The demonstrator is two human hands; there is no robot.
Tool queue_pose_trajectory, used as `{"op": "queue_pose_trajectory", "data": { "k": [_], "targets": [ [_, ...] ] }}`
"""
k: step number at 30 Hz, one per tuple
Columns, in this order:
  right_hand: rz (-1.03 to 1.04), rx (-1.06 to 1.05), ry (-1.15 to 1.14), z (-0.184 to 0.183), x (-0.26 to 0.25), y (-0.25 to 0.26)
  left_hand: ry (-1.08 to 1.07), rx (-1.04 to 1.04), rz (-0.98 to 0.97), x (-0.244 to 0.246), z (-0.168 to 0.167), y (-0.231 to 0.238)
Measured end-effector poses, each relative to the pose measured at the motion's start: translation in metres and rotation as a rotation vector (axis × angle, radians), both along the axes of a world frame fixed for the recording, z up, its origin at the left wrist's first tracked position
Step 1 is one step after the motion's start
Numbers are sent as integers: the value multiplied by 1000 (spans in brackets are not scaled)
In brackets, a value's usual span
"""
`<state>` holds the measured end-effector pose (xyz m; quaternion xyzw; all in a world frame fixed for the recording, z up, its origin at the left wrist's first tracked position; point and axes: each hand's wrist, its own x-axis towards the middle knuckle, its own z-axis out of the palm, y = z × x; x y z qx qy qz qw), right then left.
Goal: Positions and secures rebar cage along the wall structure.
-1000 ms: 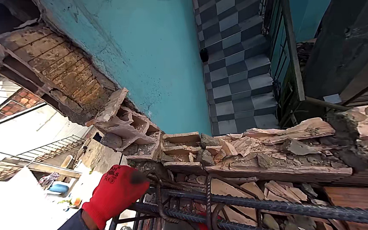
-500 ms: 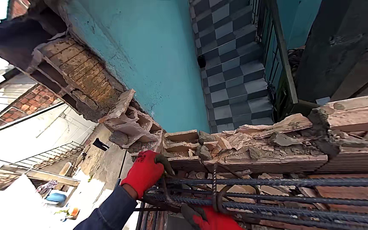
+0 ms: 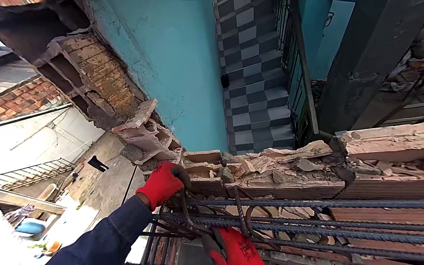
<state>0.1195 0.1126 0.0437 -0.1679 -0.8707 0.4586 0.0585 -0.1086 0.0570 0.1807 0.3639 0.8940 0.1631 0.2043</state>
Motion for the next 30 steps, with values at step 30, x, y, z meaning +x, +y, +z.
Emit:
{"op": "queue_pose_trajectory", "data": {
  "k": [30],
  "targets": [
    [-163, 447, -290, 99, -68, -40, 396, -136, 214, 58, -8, -18]
  ]
}}
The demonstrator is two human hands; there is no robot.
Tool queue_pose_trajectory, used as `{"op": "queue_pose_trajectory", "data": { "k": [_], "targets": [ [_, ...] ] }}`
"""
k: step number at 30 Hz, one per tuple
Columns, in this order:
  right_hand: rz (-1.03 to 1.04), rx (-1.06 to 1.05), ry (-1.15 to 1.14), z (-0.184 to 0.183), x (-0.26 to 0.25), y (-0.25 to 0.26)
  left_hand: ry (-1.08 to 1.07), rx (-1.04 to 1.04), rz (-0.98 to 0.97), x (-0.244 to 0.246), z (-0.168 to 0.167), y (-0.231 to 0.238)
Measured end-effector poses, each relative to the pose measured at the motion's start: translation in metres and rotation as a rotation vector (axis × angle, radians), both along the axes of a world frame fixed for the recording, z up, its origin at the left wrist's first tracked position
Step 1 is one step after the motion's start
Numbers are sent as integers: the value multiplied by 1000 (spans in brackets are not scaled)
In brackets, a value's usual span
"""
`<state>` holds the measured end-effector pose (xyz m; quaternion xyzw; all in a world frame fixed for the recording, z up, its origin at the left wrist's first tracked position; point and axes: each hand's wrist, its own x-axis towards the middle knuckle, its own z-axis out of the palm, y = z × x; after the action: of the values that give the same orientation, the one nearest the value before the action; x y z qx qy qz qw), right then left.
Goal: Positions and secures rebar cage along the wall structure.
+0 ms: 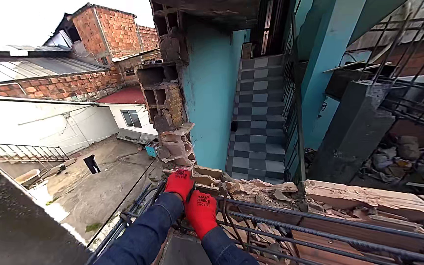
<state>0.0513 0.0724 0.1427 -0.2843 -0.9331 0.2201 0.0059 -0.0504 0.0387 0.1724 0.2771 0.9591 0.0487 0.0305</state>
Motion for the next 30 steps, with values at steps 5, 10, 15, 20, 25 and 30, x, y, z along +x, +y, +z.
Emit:
{"op": "queue_pose_trajectory", "data": {
  "k": [5, 10, 15, 20, 25, 30],
  "targets": [
    [108, 27, 120, -21, 17, 12, 15, 85, 146, 23, -17, -5],
    [224, 104, 80, -9, 37, 27, -14, 219, 178, 37, -14, 7],
    [244, 146, 20, -4, 18, 31, -16, 314, 182, 18, -26, 14],
    [261, 128, -7, 4, 43, 40, -65, 354, 195, 42, -12, 11],
    [314, 172, 16, -12, 18, 24, -3, 440, 183, 9, -31, 10],
    [401, 230, -56, -2, 30, 42, 8, 470, 279, 13, -27, 6]
  ]
}}
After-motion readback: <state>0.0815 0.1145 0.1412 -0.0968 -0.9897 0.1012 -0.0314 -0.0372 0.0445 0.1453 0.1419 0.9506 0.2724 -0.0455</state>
